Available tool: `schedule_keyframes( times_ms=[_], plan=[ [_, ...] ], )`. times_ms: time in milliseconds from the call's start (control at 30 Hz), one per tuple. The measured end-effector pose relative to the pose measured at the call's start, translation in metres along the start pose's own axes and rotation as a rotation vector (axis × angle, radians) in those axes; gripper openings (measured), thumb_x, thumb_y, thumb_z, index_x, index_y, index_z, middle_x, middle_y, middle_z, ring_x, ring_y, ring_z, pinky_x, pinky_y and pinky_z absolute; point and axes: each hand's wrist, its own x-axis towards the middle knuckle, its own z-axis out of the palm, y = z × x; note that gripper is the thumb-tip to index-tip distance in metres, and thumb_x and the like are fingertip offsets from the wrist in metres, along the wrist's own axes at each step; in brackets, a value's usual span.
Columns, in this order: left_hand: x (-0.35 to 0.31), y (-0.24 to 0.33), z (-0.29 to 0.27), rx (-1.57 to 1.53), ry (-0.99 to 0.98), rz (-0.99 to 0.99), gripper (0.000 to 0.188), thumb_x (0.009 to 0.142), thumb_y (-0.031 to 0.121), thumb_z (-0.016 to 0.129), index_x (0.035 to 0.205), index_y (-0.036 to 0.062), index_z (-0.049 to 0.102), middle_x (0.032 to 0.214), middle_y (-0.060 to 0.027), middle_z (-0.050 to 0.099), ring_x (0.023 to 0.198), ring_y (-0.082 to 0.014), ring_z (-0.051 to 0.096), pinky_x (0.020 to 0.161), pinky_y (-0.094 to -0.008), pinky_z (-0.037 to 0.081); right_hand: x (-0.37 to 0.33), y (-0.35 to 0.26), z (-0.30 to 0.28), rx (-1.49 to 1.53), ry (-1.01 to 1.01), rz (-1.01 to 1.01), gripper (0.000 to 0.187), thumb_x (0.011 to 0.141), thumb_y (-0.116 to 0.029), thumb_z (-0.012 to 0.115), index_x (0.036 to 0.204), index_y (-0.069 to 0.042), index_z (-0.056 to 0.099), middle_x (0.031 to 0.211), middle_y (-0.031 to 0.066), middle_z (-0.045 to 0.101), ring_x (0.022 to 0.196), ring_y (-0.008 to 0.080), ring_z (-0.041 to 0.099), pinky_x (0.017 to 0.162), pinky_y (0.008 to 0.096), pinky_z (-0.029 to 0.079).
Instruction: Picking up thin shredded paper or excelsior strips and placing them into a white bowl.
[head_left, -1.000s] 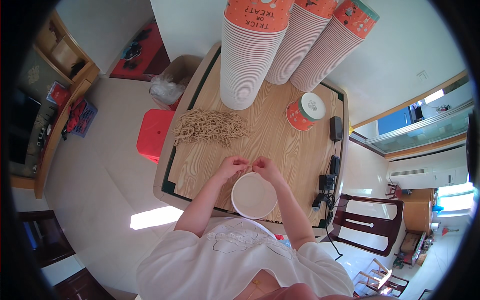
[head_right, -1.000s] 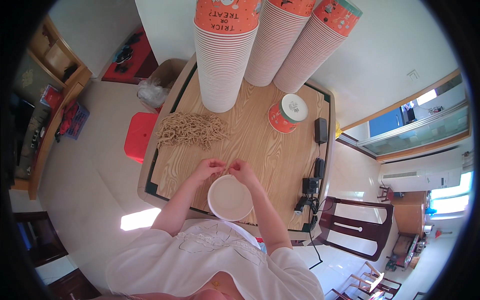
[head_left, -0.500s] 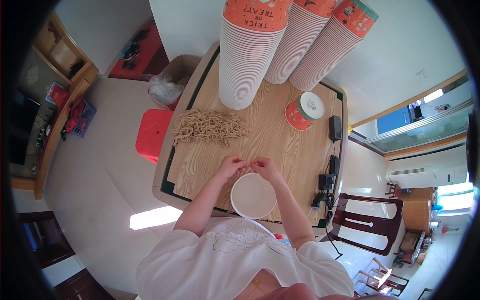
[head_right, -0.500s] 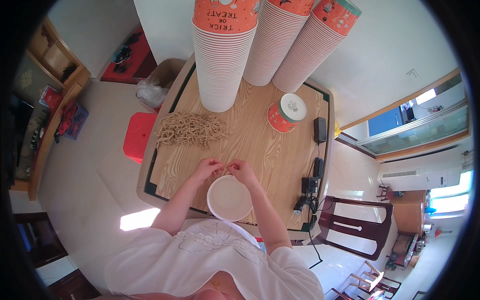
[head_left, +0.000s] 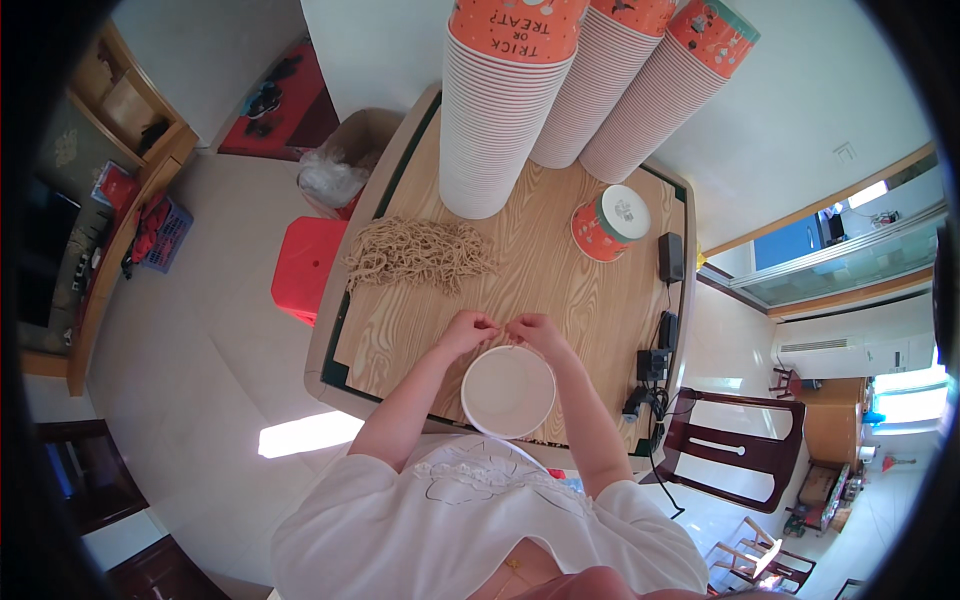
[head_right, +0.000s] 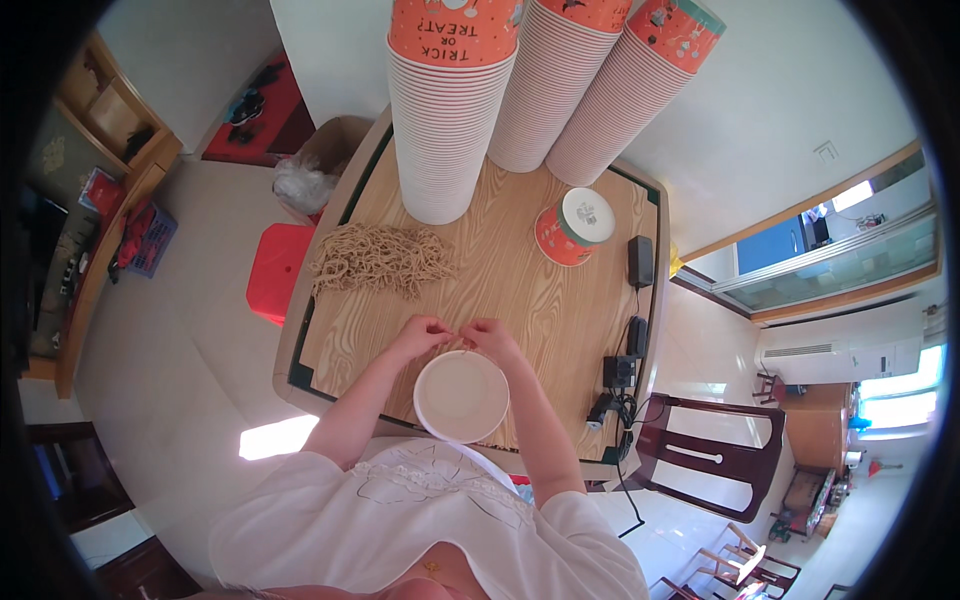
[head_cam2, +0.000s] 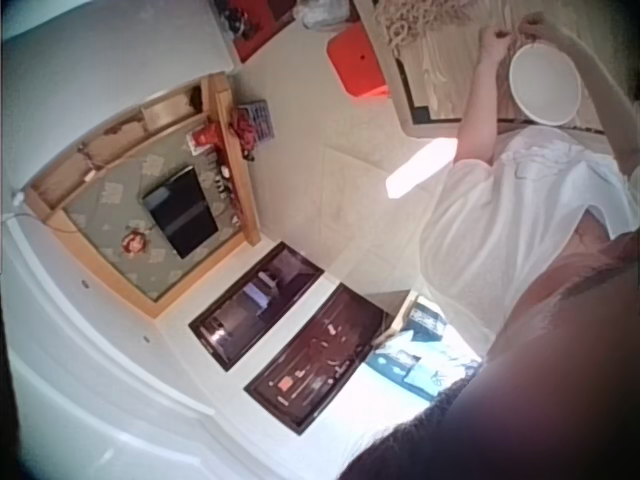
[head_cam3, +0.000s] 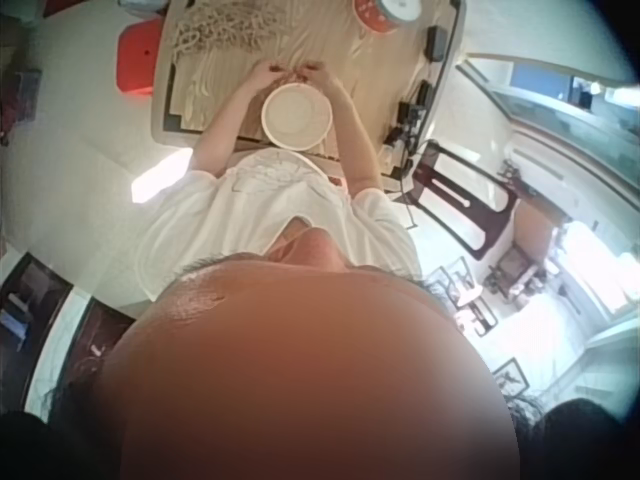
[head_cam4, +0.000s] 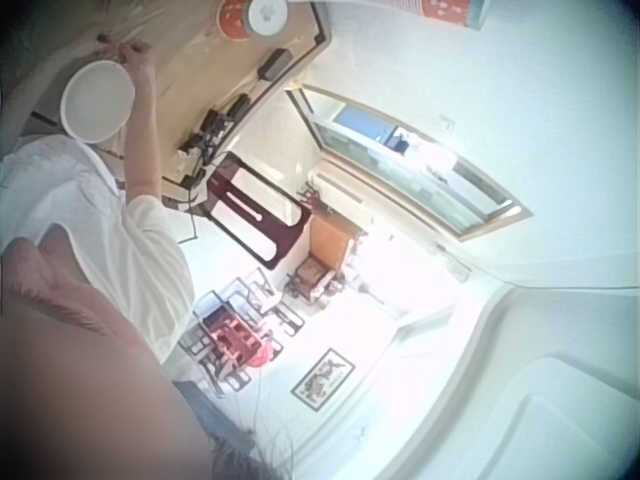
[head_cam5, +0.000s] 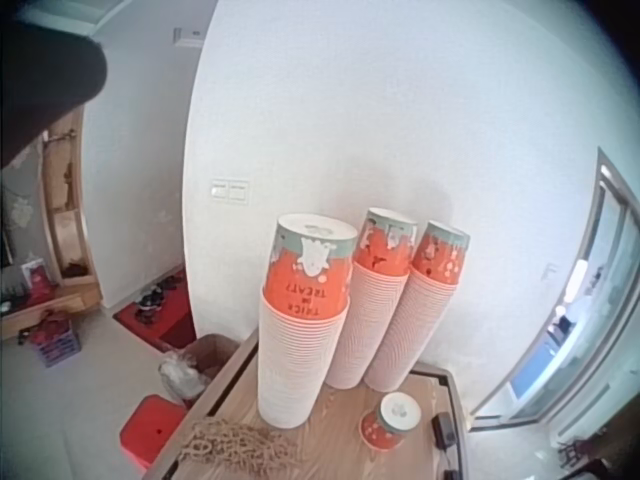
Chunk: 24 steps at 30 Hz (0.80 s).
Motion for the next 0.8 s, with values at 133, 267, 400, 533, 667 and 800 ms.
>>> schedule_keyframes(
  times_ms=[133, 267, 400, 533, 667, 800],
  plan=[
    [0.005, -0.005, 0.001, 0.151, 0.11, 0.112, 0.009, 0.074, 0.011, 0.065, 0.077, 0.0031, 0.063, 0.067, -0.0022, 0.061, 0.058, -0.0088, 0.054, 0.053, -0.0232, 0.043, -0.007, -0.004, 0.003, -0.093, -0.004, 0.098, 0.016, 0.078, -0.015, 0.059, 0.079, 0.0, 0.062, 0.068, 0.0025, 0.06, 0.061, 0.0094, 0.055, 0.056, 0.0223, 0.044],
    [0.01, -0.007, -0.001, 0.212, 0.189, 0.109, 0.011, 0.073, 0.013, 0.066, 0.077, 0.0034, 0.063, 0.067, -0.0037, 0.061, 0.059, -0.0096, 0.054, 0.056, -0.025, 0.045, -0.016, -0.016, 0.006, -0.133, -0.025, 0.148, 0.017, 0.077, -0.017, 0.06, 0.078, -0.001, 0.063, 0.067, 0.0018, 0.06, 0.06, 0.0091, 0.055, 0.056, 0.0225, 0.044],
    [0.015, -0.014, -0.003, 0.219, 0.205, 0.079, 0.012, 0.07, 0.013, 0.066, 0.077, 0.0039, 0.064, 0.071, -0.0081, 0.063, 0.065, -0.0163, 0.06, 0.062, -0.0285, 0.048, -0.017, -0.014, 0.003, -0.183, -0.012, 0.159, 0.018, 0.076, -0.018, 0.06, 0.079, -0.001, 0.064, 0.068, 0.0016, 0.06, 0.062, 0.0087, 0.054, 0.057, 0.0231, 0.044],
    [0.018, -0.023, -0.004, 0.259, 0.204, 0.078, 0.012, 0.07, 0.014, 0.066, 0.075, 0.004, 0.063, 0.072, -0.008, 0.063, 0.066, -0.0165, 0.06, 0.062, -0.0287, 0.048, -0.016, -0.007, -0.001, -0.199, -0.043, 0.148, 0.019, 0.077, -0.02, 0.06, 0.079, -0.001, 0.064, 0.068, 0.0015, 0.06, 0.062, 0.0081, 0.054, 0.057, 0.0234, 0.044],
    [0.016, -0.036, -0.005, 0.217, 0.18, 0.003, 0.012, 0.069, 0.014, 0.067, 0.075, 0.0044, 0.063, 0.073, -0.0076, 0.064, 0.067, -0.0157, 0.06, 0.063, -0.0285, 0.048, -0.02, -0.011, 0.002, -0.202, -0.055, 0.149, 0.02, 0.078, -0.02, 0.06, 0.079, -0.001, 0.064, 0.068, 0.0014, 0.06, 0.063, 0.008, 0.054, 0.057, 0.0233, 0.044],
    [0.01, -0.029, -0.001, 0.245, 0.175, -0.026, 0.012, 0.069, 0.014, 0.068, 0.075, 0.0049, 0.063, 0.073, -0.0071, 0.064, 0.068, -0.0152, 0.06, 0.064, -0.0283, 0.048, -0.02, -0.003, -0.004, -0.303, -0.068, 0.088, 0.019, 0.076, -0.02, 0.061, 0.08, -0.002, 0.064, 0.067, 0.003, 0.061, 0.063, 0.0091, 0.055, 0.058, 0.0247, 0.045]
  ],
)
